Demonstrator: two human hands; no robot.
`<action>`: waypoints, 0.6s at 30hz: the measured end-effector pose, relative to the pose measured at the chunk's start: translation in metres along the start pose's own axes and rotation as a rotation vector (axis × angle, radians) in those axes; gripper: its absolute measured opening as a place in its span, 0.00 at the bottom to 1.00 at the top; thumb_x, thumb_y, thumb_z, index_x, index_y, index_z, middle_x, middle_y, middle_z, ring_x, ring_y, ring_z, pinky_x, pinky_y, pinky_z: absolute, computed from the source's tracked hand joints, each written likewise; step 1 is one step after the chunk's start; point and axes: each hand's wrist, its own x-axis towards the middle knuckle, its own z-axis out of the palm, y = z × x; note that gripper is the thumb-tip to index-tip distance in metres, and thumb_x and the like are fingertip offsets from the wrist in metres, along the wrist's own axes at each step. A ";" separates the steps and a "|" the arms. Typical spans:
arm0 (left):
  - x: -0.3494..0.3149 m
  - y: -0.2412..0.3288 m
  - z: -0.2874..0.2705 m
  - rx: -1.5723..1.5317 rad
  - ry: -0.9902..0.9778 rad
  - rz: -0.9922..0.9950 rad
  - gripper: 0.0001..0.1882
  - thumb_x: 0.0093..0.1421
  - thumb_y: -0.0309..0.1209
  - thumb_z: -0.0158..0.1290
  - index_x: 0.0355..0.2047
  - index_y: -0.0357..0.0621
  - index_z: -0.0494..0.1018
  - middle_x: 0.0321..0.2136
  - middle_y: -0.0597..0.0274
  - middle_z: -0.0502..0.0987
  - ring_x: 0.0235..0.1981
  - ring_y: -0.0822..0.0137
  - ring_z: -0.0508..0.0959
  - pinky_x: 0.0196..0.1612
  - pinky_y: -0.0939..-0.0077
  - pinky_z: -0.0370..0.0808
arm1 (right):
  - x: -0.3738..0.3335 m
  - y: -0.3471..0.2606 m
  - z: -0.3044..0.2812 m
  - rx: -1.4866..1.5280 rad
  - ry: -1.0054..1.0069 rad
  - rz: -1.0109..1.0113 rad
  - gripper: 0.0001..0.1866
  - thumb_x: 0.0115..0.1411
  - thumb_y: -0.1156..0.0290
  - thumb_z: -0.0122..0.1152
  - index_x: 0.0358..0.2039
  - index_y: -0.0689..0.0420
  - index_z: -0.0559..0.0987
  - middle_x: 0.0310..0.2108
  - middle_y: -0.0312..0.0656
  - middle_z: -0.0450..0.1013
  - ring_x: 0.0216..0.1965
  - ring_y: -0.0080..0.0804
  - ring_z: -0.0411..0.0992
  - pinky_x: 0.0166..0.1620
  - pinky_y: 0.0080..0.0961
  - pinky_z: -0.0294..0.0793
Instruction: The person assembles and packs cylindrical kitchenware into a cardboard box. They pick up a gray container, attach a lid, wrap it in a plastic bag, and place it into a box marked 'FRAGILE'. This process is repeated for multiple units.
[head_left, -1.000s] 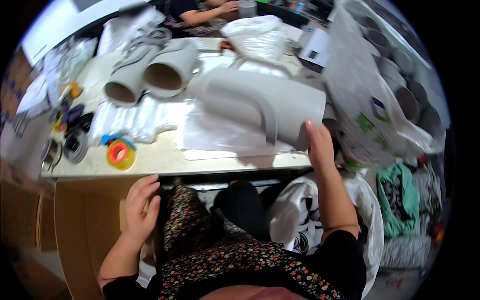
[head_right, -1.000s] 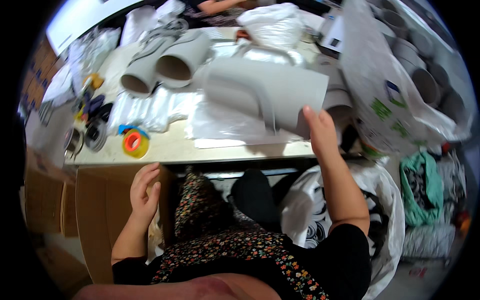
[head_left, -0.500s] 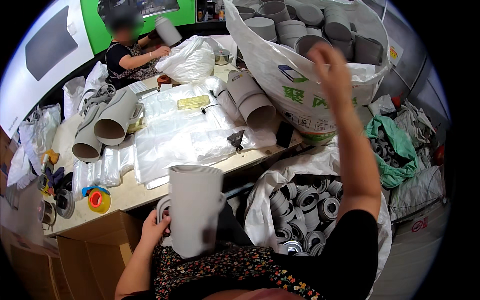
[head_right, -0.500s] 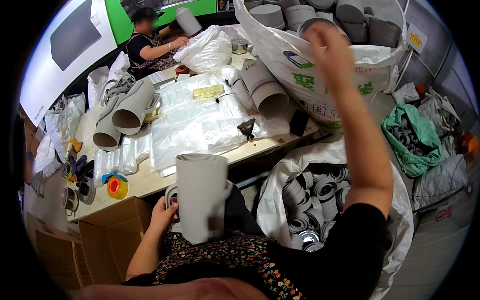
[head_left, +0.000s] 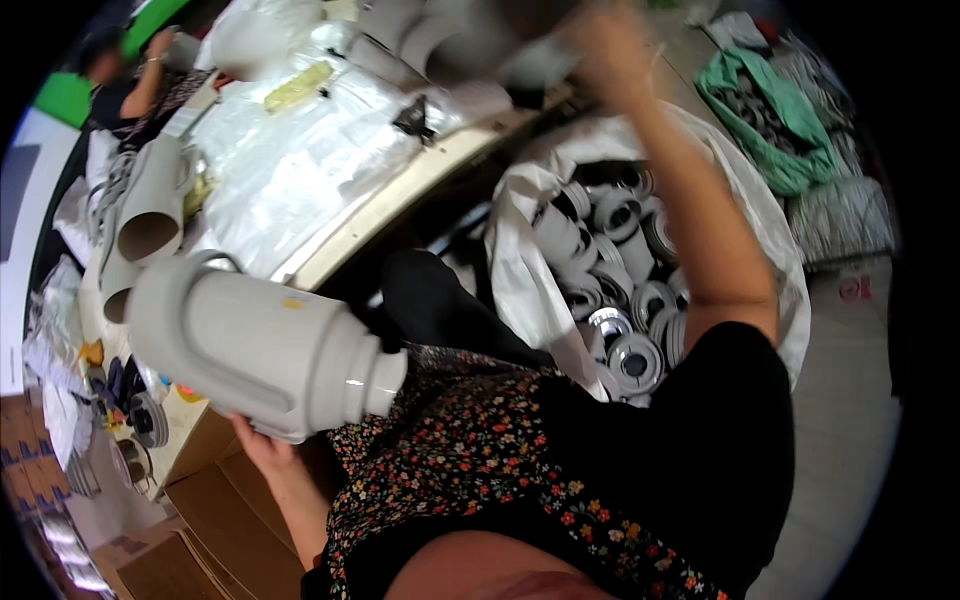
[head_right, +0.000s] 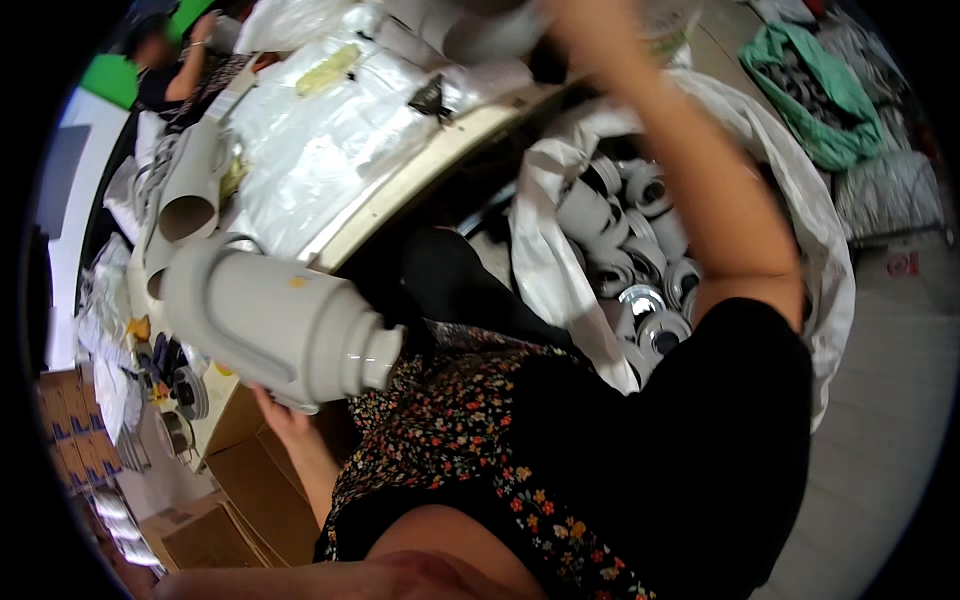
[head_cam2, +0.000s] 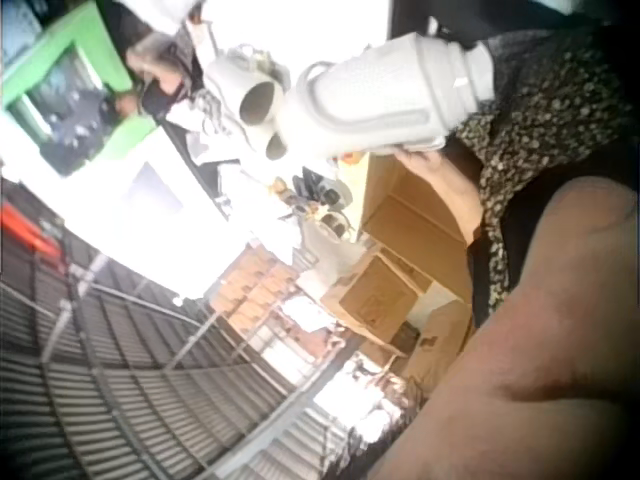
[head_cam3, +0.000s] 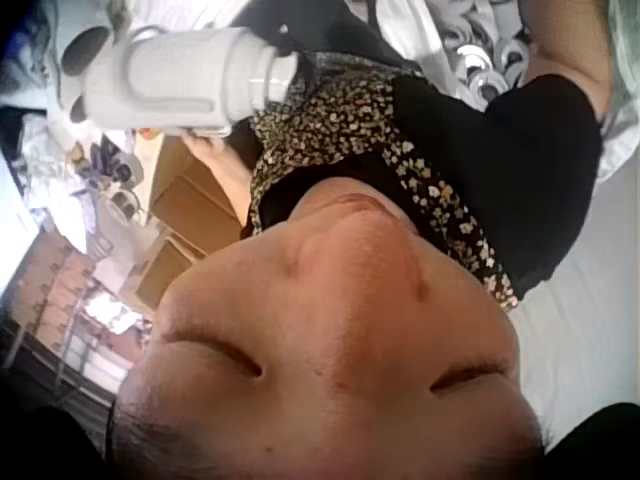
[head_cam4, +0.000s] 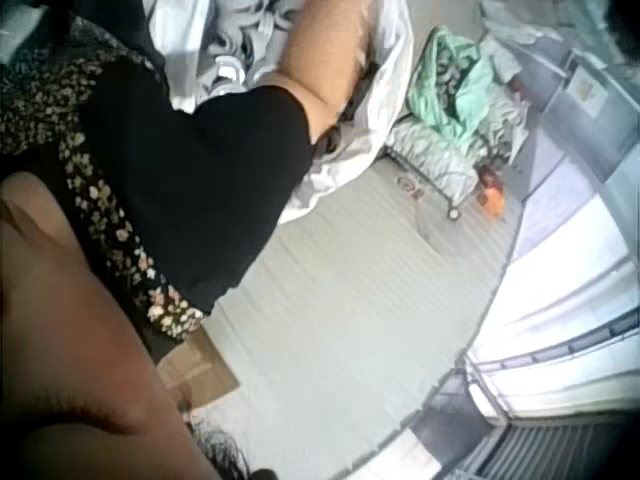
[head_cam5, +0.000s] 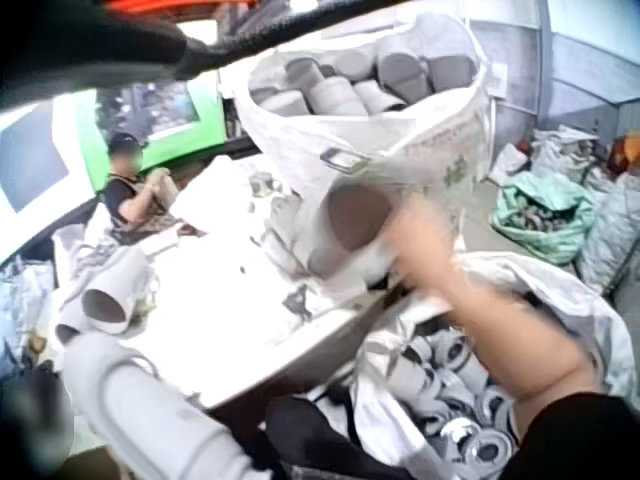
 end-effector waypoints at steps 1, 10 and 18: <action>-0.010 0.009 0.024 -0.076 0.005 0.026 0.27 0.64 0.46 0.40 0.58 0.45 0.57 0.59 0.55 0.57 0.60 0.58 0.57 0.63 0.55 0.52 | -0.041 -0.087 0.000 0.658 -0.070 0.128 0.16 0.51 0.68 0.52 0.42 0.56 0.73 0.40 0.48 0.70 0.42 0.42 0.69 0.47 0.36 0.67; -0.019 0.005 0.079 0.644 -0.526 0.055 0.24 0.58 0.35 0.53 0.52 0.50 0.59 0.29 0.61 0.70 0.28 0.68 0.71 0.30 0.72 0.73 | -0.175 -0.316 -0.023 2.400 -1.229 0.878 0.18 0.58 0.58 0.49 0.40 0.61 0.70 0.30 0.50 0.73 0.23 0.41 0.74 0.24 0.32 0.76; -0.009 -0.011 0.092 0.921 -0.632 0.033 0.29 0.54 0.33 0.57 0.53 0.41 0.57 0.31 0.57 0.71 0.29 0.66 0.75 0.32 0.73 0.76 | -0.415 -0.130 0.065 0.684 -0.509 1.384 0.18 0.53 0.68 0.56 0.44 0.57 0.72 0.42 0.51 0.71 0.45 0.47 0.69 0.48 0.34 0.68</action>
